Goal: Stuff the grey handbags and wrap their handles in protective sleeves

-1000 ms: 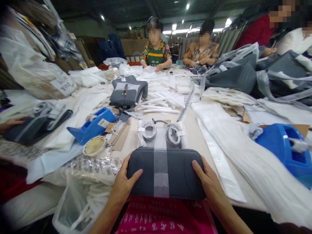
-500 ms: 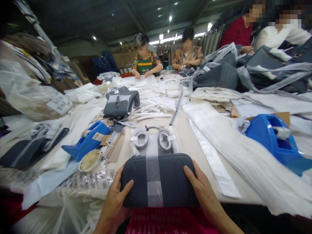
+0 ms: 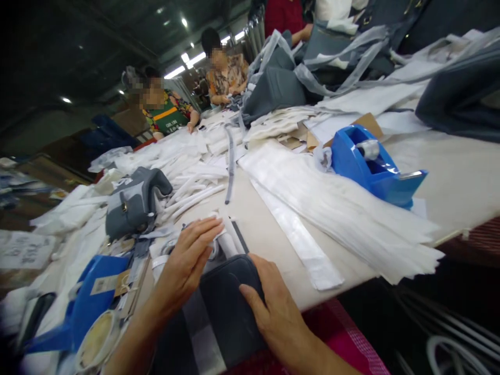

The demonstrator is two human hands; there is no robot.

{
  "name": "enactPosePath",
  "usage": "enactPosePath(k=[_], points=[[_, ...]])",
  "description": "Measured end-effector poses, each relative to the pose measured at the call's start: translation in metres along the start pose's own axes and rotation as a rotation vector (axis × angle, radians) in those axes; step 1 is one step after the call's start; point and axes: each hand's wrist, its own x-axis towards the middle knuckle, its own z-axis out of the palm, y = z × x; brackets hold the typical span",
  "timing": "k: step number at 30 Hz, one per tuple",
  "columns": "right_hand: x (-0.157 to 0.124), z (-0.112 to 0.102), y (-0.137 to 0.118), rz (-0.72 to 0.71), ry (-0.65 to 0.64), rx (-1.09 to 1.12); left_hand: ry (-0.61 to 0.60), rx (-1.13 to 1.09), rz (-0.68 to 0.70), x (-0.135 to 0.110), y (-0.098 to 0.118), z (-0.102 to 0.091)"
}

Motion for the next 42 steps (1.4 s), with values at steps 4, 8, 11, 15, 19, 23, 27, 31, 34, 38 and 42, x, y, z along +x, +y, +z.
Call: enactPosePath(k=[4, 8, 11, 15, 19, 23, 27, 31, 34, 38, 42], points=[[0.007, -0.02, 0.004, 0.152, -0.059, 0.237, -0.323, 0.066, 0.23, 0.06, -0.013, 0.022], [0.025, -0.042, 0.003, 0.308, -0.071, 0.47, -0.485, 0.071, 0.25, 0.07, -0.024, 0.038], [0.036, -0.051, 0.0, 0.352, -0.171, 0.501, -0.507, 0.027, 0.26, 0.068, -0.028, 0.04], [0.046, -0.05, -0.005, 0.32, -0.256, 0.458, -0.546, 0.0, 0.269, 0.07, -0.031, 0.039], [0.057, -0.046, -0.014, 0.355, -0.268, 0.33, -0.567, -0.034, 0.246, 0.072, -0.03, 0.037], [0.064, -0.037, -0.024, 0.286, -0.289, 0.239, -0.581, -0.1, 0.204, 0.07, -0.03, 0.035], [0.068, -0.023, -0.029, 0.28, -0.258, 0.121, -0.566, -0.132, 0.175, 0.066, -0.03, 0.033], [0.071, -0.01, -0.03, 0.26, -0.292, 0.117, -0.549, -0.157, 0.169, 0.063, -0.031, 0.026], [0.07, 0.001, -0.024, 0.229, -0.278, 0.194, -0.538, -0.212, 0.185, 0.06, -0.035, 0.022], [0.067, 0.009, -0.011, 0.122, -0.245, 0.205, -0.502, -0.228, 0.205, 0.055, -0.045, 0.024], [0.068, 0.006, -0.006, 0.04, -0.253, 0.084, -0.521, -0.249, 0.282, 0.053, -0.058, 0.028]])
